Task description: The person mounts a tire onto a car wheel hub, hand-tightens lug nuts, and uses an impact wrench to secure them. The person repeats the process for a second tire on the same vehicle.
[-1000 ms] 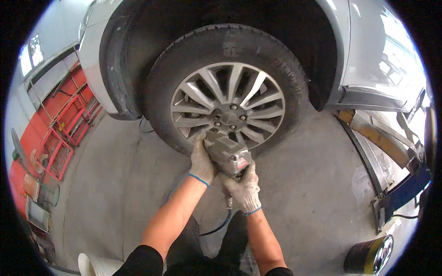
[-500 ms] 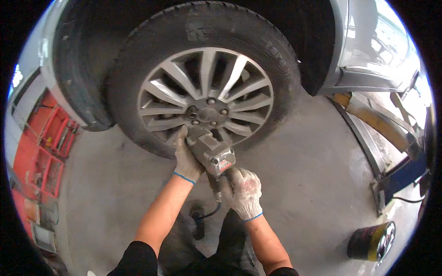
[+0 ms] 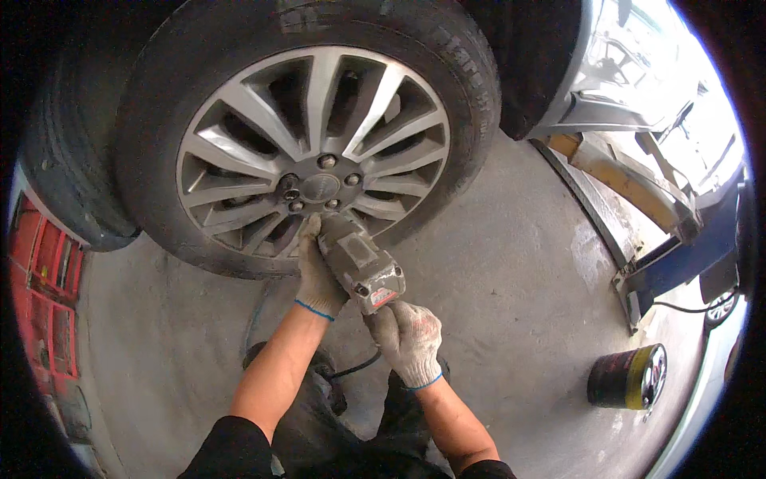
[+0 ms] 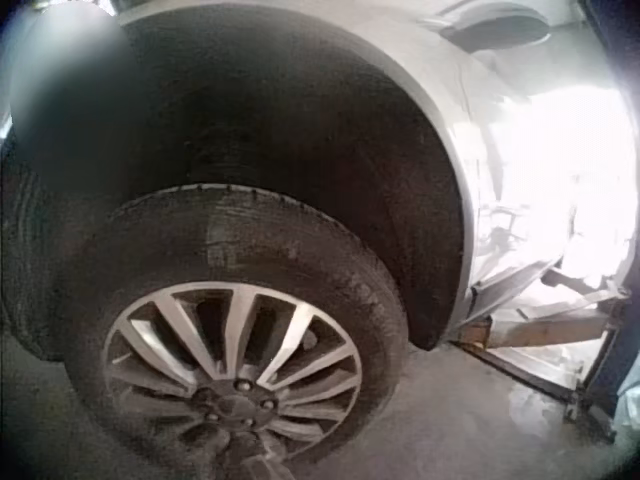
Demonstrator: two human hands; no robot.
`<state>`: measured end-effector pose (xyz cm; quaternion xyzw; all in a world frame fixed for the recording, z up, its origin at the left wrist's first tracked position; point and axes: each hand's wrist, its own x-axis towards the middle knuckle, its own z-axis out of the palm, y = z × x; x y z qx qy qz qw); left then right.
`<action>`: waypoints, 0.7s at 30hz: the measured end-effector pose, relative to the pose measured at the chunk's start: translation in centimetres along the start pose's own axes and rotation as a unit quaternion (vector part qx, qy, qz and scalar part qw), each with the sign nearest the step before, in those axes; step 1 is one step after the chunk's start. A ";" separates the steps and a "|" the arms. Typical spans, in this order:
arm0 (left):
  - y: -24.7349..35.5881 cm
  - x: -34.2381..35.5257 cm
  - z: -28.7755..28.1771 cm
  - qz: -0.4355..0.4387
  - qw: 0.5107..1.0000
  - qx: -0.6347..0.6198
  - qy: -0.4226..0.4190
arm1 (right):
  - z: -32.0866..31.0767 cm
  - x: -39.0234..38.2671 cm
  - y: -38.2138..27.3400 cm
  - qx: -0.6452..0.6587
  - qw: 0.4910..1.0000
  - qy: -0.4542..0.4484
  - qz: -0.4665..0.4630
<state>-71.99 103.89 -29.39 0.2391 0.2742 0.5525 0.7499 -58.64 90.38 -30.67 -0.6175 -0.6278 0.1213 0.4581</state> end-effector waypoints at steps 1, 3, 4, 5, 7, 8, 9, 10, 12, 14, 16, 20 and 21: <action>-0.6 0.3 -1.4 -0.043 0.999 -0.031 -0.002 | -0.1 -0.2 -0.3 0.004 1.000 -0.003 0.007; 0.2 -0.6 0.1 -0.079 0.996 -0.039 -0.012 | 0.4 -0.3 -0.1 0.012 1.000 0.010 0.011; 0.4 -0.9 1.0 -0.092 0.995 -0.043 -0.015 | 0.3 -0.4 -0.2 -0.006 1.000 0.007 0.016; 0.4 -1.0 1.4 -0.092 0.994 -0.048 -0.022 | 0.5 -0.8 0.7 0.013 1.000 0.015 0.000; -0.1 -0.7 0.4 -0.084 0.993 -0.053 -0.059 | 1.1 -1.1 0.9 0.094 0.995 0.029 -0.030; 0.2 -1.2 1.4 -0.082 0.993 -0.064 -0.053 | 2.1 -1.5 1.7 0.098 0.992 0.063 -0.043; 0.5 -1.4 1.2 -0.073 0.994 -0.061 -0.051 | 3.8 -1.9 2.0 0.087 0.995 0.057 0.009; 0.2 -1.4 0.9 -0.071 0.994 -0.060 -0.050 | 5.5 -2.8 3.1 0.069 0.994 0.051 0.067; -0.6 -1.8 -0.1 -0.057 0.997 -0.037 -0.045 | 8.9 -4.4 8.4 -0.054 0.994 -0.085 -0.050; -0.2 -1.9 -0.3 -0.047 0.998 -0.016 -0.027 | 11.9 -4.5 11.1 0.022 0.991 -0.125 -0.041; 1.2 -2.5 0.2 -0.051 0.999 0.001 0.002 | 13.8 -3.7 12.5 0.013 0.985 -0.166 -0.050; 3.4 -0.9 -3.1 -0.023 0.994 -0.009 -0.109 | 16.4 -1.3 8.1 0.083 0.991 -0.096 -0.043; 4.0 -0.5 -2.9 0.010 0.994 -0.030 -0.105 | 17.1 -0.8 7.3 0.090 0.992 -0.083 -0.037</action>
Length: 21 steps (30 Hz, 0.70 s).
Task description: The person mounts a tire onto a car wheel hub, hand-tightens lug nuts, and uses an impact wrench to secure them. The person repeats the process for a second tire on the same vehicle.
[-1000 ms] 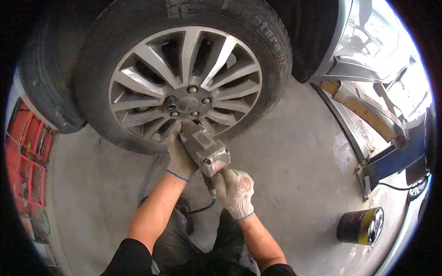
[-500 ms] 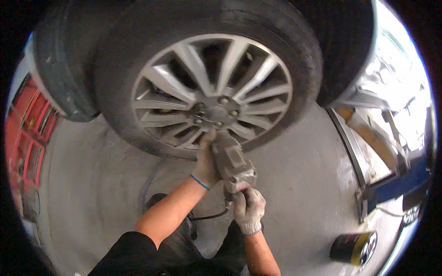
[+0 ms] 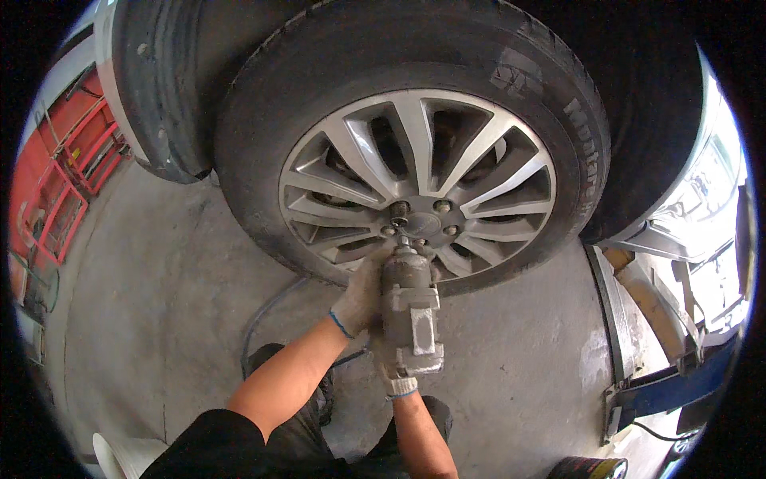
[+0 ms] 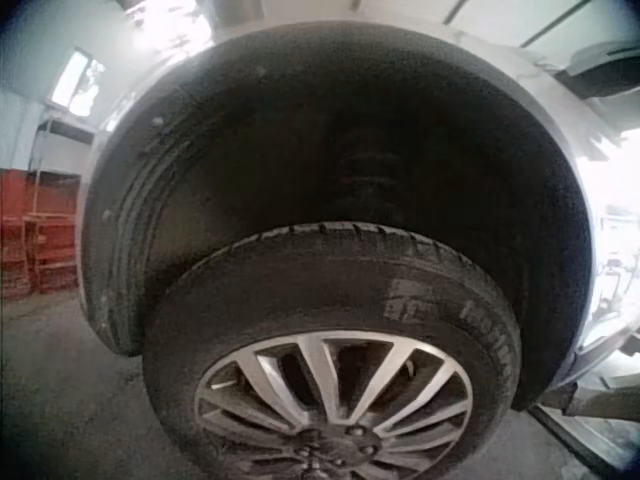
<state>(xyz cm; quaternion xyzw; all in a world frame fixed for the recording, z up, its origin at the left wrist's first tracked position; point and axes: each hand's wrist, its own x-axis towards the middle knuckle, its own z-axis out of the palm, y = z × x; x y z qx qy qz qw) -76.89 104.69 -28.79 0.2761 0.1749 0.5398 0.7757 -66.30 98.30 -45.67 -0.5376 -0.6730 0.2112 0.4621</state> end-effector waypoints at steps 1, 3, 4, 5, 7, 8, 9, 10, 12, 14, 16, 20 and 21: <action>0.6 0.0 0.0 -0.017 1.000 -0.007 0.002 | 0.7 0.3 -0.6 0.007 1.000 0.015 0.008; 1.7 0.2 0.2 -0.049 0.998 -0.025 0.000 | 1.3 0.9 -1.1 0.013 0.999 0.037 0.018; 1.8 0.4 0.8 -0.041 0.996 -0.075 -0.001 | 1.4 1.2 -1.2 0.014 0.999 0.044 0.020; 1.9 0.6 0.7 -0.050 0.996 -0.080 0.003 | 1.6 1.2 -1.3 0.014 0.999 0.047 0.022; 2.3 1.0 0.4 -0.069 0.994 -0.090 0.011 | 1.6 1.2 -1.3 0.015 0.998 0.047 0.024; 2.1 1.3 -0.1 -0.072 0.993 -0.089 -0.006 | 1.6 1.3 -1.4 0.015 0.998 0.048 0.025; 1.7 1.8 -0.8 -0.075 0.993 -0.088 -0.023 | 1.6 1.3 -1.3 0.016 0.998 0.049 0.026; 1.4 2.2 -1.3 -0.077 0.992 -0.087 -0.040 | 1.5 1.3 -1.4 0.016 0.998 0.049 0.026; 1.1 2.5 -1.3 -0.083 0.990 -0.112 -0.019 | 1.7 1.3 -1.6 0.017 0.998 0.055 0.026; 1.1 2.6 -1.1 -0.080 0.991 -0.109 -0.006 | 1.9 1.4 -1.7 0.020 0.998 0.058 0.026; 1.6 2.2 -0.4 -0.069 0.995 -0.078 0.000 | 2.0 1.1 -1.5 0.021 0.998 0.043 0.039; 2.5 1.7 0.9 -0.056 0.997 -0.034 0.050 | 1.9 1.1 -1.5 0.018 0.998 0.004 0.052; 2.5 1.6 0.8 -0.055 0.997 -0.042 0.039 | 1.8 1.4 -2.0 0.008 0.999 0.007 0.039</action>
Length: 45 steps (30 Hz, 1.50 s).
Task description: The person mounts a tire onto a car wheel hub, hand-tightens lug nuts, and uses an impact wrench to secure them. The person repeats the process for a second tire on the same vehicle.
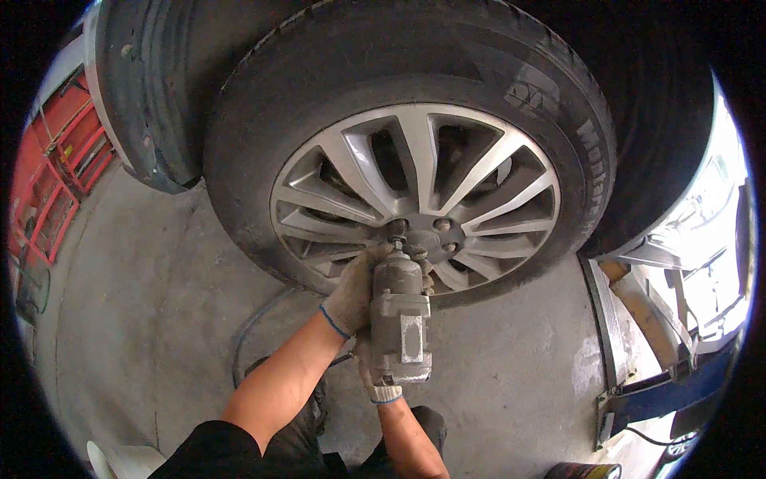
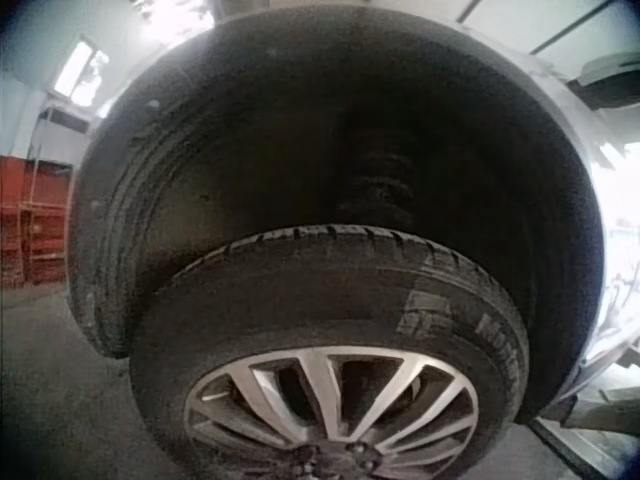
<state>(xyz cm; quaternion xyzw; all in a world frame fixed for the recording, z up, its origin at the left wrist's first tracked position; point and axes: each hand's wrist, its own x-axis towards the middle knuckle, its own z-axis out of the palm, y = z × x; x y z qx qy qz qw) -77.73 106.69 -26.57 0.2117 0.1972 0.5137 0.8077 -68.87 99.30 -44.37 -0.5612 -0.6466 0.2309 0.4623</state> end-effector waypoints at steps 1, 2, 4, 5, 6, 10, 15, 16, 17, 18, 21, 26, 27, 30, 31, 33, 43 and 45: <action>0.1 0.0 -0.2 0.000 1.000 -0.007 -0.011 | 0.0 0.3 -0.8 -0.020 0.999 0.023 -0.034; 0.2 0.1 -0.3 -0.004 1.000 -0.003 -0.009 | 0.0 0.2 -1.2 0.004 1.000 0.015 -0.012; 0.5 0.5 -0.5 -0.012 1.000 0.005 -0.004 | 0.0 0.2 -1.8 0.031 0.999 0.008 0.014; 0.5 0.6 -0.8 -0.005 1.000 0.017 0.003 | -0.1 0.3 -1.9 0.032 0.999 0.005 0.014; 0.5 0.6 -1.2 0.003 1.000 0.030 0.010 | -0.1 0.2 -1.8 0.031 0.999 0.003 0.012; 1.6 -0.2 0.0 0.032 0.994 0.102 -0.014 | -0.1 0.2 -2.0 0.014 1.000 -0.009 -0.015; 2.0 0.3 0.4 0.021 0.995 0.100 0.002 | -1.1 0.9 -3.7 -0.002 0.997 -0.057 -0.046; 2.0 0.5 0.3 0.025 0.995 0.101 -0.006 | -1.3 1.0 -4.2 0.001 0.997 -0.067 -0.048; 1.9 0.6 0.5 0.032 0.993 0.112 0.005 | -1.8 1.1 -4.8 0.018 0.997 -0.069 -0.041; 2.0 0.7 0.9 0.038 0.992 0.123 0.016 | -2.2 1.3 -5.4 0.037 0.996 -0.070 -0.035; 1.8 1.1 0.6 0.042 0.991 0.123 0.023 | -1.2 0.8 -4.5 0.050 0.997 0.011 -0.063; 1.8 1.4 0.7 0.025 0.995 0.091 0.034 | -0.6 0.7 -1.0 0.082 0.986 -0.137 0.054; 1.7 1.6 0.9 0.025 0.994 0.096 0.035 | -0.6 0.9 -0.5 0.073 0.987 -0.136 0.041; 1.6 1.4 1.4 0.008 0.998 0.065 0.015 | 1.7 0.8 2.2 -0.008 0.995 -0.098 -0.017; 1.7 1.3 1.4 -0.001 0.999 0.046 0.005 | 2.0 0.5 2.5 -0.018 0.996 -0.067 -0.052; 1.9 1.5 1.0 0.000 0.998 0.058 0.013 | 1.9 0.5 1.9 -0.032 0.994 -0.044 -0.093; 1.6 1.5 1.1 0.003 0.999 0.043 -0.010 | -1.3 0.7 -2.0 -0.151 0.976 0.003 -0.159; 1.6 1.4 1.3 0.004 0.999 0.051 -0.008 | -1.5 1.1 -2.5 -0.139 0.979 0.011 -0.150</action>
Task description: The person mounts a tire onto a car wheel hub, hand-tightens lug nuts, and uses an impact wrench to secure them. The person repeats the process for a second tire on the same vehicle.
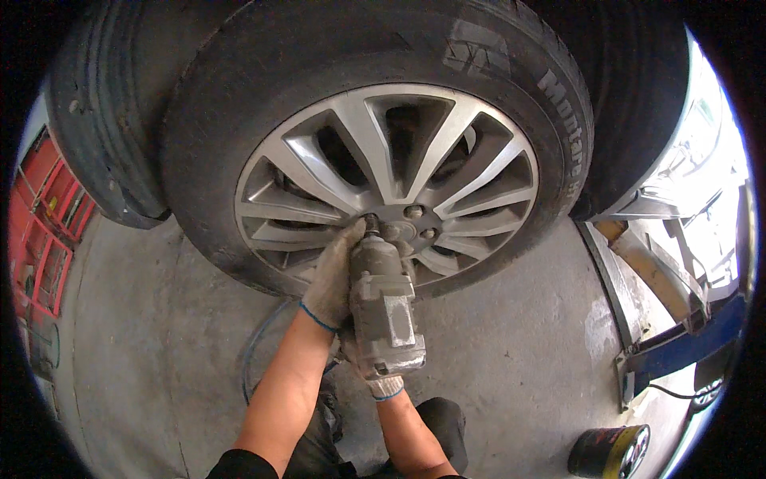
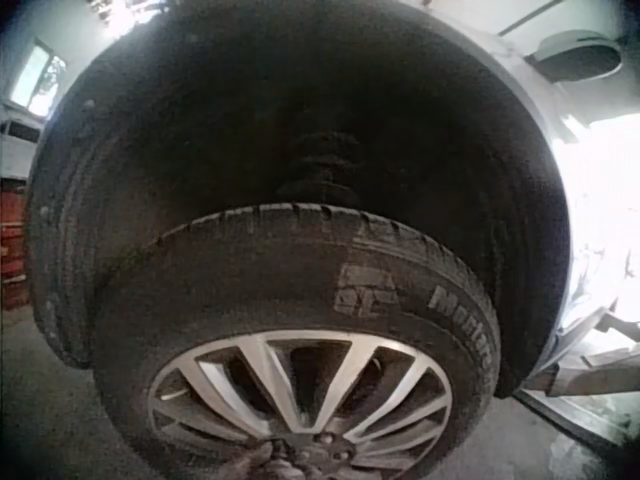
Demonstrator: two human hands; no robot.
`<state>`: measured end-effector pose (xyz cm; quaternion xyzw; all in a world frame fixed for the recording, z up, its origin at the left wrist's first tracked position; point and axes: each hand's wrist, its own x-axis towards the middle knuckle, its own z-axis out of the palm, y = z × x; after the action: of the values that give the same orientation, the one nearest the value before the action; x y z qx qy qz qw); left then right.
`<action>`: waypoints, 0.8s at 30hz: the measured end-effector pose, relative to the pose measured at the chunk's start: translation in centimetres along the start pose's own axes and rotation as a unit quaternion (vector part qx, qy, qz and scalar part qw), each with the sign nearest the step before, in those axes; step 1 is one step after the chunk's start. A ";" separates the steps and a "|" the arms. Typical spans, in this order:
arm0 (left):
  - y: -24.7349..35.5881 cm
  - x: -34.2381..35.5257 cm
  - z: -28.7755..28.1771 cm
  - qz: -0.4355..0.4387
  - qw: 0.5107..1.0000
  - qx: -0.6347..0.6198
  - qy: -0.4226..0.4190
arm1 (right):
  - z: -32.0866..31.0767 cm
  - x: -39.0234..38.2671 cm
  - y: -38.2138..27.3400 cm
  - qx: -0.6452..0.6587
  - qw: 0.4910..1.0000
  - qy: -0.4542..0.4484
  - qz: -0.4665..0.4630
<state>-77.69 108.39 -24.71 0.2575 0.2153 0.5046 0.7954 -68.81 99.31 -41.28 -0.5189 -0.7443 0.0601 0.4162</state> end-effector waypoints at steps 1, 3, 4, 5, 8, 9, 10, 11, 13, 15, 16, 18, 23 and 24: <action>0.0 0.0 0.0 0.001 1.000 0.010 -0.003 | 0.1 0.1 0.0 0.004 1.000 0.006 0.006; -0.1 0.2 -0.3 0.006 1.000 0.022 0.002 | -0.2 0.2 0.0 0.093 0.995 -0.013 0.039; -0.1 0.3 -0.4 0.010 1.000 0.026 0.010 | -0.3 0.2 0.0 0.137 0.989 -0.022 0.055; 0.0 0.5 -0.4 0.015 0.999 0.030 0.017 | -0.2 0.3 0.0 0.114 0.991 -0.035 0.060; 0.0 0.2 -0.2 0.013 1.000 0.018 0.004 | 0.1 0.4 0.2 0.045 0.994 -0.072 0.075; 0.0 0.3 -0.3 0.011 1.000 0.017 -0.004 | 0.4 0.5 0.3 0.027 0.998 -0.033 0.050; 0.0 0.6 -0.5 0.008 1.000 0.016 -0.012 | 0.8 0.5 0.5 0.009 1.000 0.006 0.026; 0.0 0.8 -0.6 0.003 1.000 0.015 -0.023 | 1.2 0.6 0.9 -0.012 0.999 0.047 0.003; 0.0 0.9 -0.6 -0.001 1.000 -0.001 -0.028 | 2.3 0.0 2.0 0.236 0.963 0.038 0.121; 0.2 0.6 -0.7 -0.006 1.000 -0.016 -0.020 | 1.8 0.3 1.7 0.321 0.934 0.026 0.152; 0.4 0.3 -0.8 -0.012 1.000 -0.021 -0.012 | 1.3 0.6 1.6 0.286 0.949 0.024 0.128; 0.4 0.1 -0.7 -0.014 1.000 -0.022 -0.005 | 0.1 1.5 1.1 0.119 0.992 0.039 0.036; 0.0 0.5 -0.7 -0.002 1.000 -0.004 -0.025 | 1.0 0.6 1.9 0.088 0.992 -0.038 0.087; -0.1 0.4 -0.6 -0.003 1.000 -0.001 -0.025 | 1.4 0.1 2.5 0.106 0.989 -0.037 0.095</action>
<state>-77.83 108.83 -25.28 0.2685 0.1962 0.4957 0.8023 -68.03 100.97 -43.46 -0.5378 -0.6955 0.1973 0.4338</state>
